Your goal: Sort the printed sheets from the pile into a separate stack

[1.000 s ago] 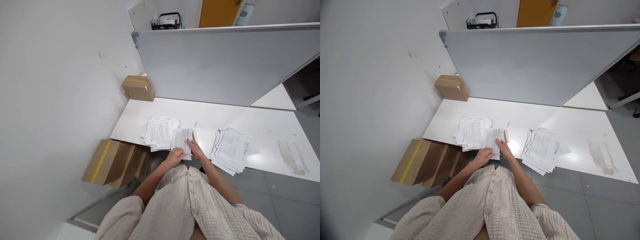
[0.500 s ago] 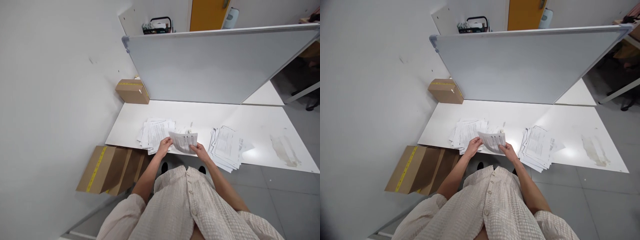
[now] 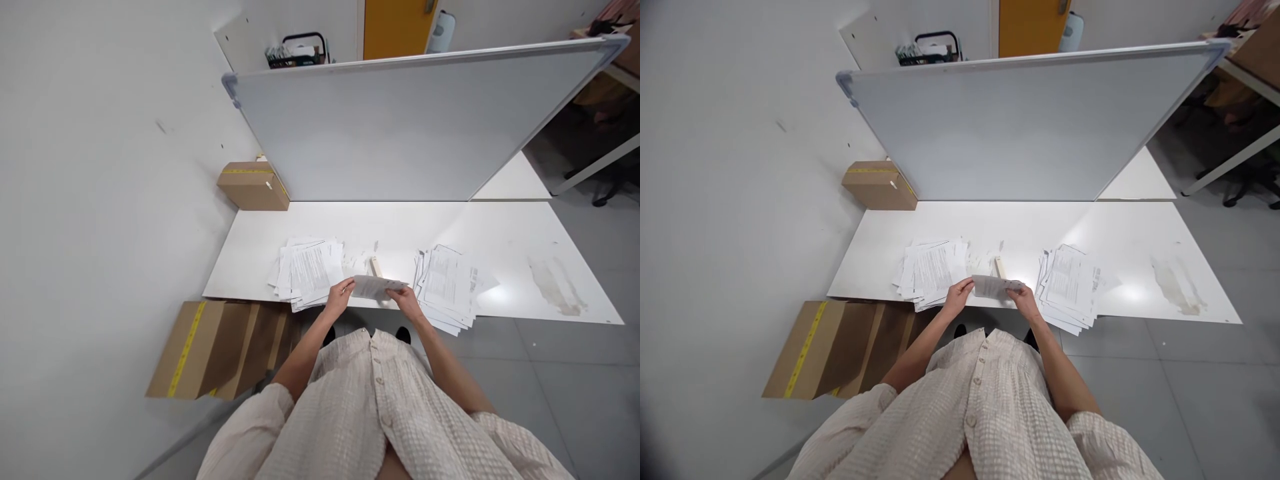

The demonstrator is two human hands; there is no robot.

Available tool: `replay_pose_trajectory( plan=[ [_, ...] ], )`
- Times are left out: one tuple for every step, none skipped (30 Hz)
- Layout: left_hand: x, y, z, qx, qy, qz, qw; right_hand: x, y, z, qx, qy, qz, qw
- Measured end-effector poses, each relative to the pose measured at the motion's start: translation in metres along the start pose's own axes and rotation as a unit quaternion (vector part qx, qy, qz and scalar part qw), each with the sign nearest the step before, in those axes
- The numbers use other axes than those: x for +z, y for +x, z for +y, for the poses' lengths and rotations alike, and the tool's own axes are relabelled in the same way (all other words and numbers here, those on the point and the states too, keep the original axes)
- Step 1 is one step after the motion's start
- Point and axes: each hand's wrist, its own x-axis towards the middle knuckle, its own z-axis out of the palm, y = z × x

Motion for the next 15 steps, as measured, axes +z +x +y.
replay_pose_trajectory(
  plan=[
    [0.0013, 0.0005, -0.0026, -0.003, 0.008, -0.003, 1.0, 0.0006, 0.0003, 0.002, 0.005, -0.003, 0.004, 1.0],
    [0.0021, 0.0009, -0.0043, -0.005, 0.016, -0.005, 1.0, 0.0012, 0.0004, 0.003, 0.009, -0.004, 0.006, 1.0],
    [0.0025, 0.0012, -0.0052, -0.006, 0.024, -0.006, 1.0, 0.0017, 0.0003, 0.0033, 0.01, -0.004, 0.007, 1.0],
    [0.0027, 0.0015, -0.0055, -0.007, 0.03, -0.004, 1.0, 0.0019, 0.0002, 0.003, 0.008, -0.003, 0.007, 1.0],
    [0.0026, 0.0017, -0.0054, -0.008, 0.036, -0.001, 0.999, 0.002, -0.0001, 0.0025, 0.004, -0.004, 0.006, 1.0],
    [0.0024, 0.0019, -0.0051, -0.007, 0.039, 0.001, 0.999, 0.0019, -0.0003, 0.002, 0.001, -0.007, 0.004, 1.0],
    [0.0024, 0.0021, -0.0048, -0.005, 0.04, 0.0, 0.999, 0.0017, -0.0005, 0.0015, -0.002, -0.011, 0.002, 1.0],
    [0.0025, 0.0023, -0.0044, -0.001, 0.038, -0.005, 0.999, 0.0015, -0.0006, 0.0011, -0.004, -0.014, 0.0, 1.0],
    [0.0029, 0.0026, -0.0041, 0.003, 0.032, -0.013, 0.999, 0.0015, -0.0005, 0.0009, -0.007, -0.016, -0.002, 1.0],
    [0.0034, 0.0031, -0.0039, 0.006, 0.024, -0.02, 0.999, 0.0017, -0.0003, 0.0007, -0.007, -0.016, -0.002, 1.0],
    [0.004, 0.0037, -0.0037, 0.007, 0.015, -0.024, 1.0, 0.0022, 0.0, 0.0004, -0.006, -0.011, 0.0, 1.0],
    [0.0046, 0.0044, -0.0033, 0.007, 0.007, -0.026, 1.0, 0.0028, 0.0003, -0.0001, -0.003, 0.001, 0.002, 1.0],
    [0.005, 0.0053, -0.0027, 0.007, 0.002, -0.03, 1.0, 0.0034, 0.0005, -0.0009, 0.0, 0.017, 0.006, 1.0],
    [0.0049, 0.0063, -0.0017, 0.006, 0.003, -0.039, 0.999, 0.0038, 0.0004, -0.0023, 0.004, 0.035, 0.007, 0.999],
    [0.0041, 0.0074, -0.0002, 0.006, 0.011, -0.052, 0.999, 0.0035, 0.0, -0.0043, 0.009, 0.052, 0.002, 0.999]
  ],
)
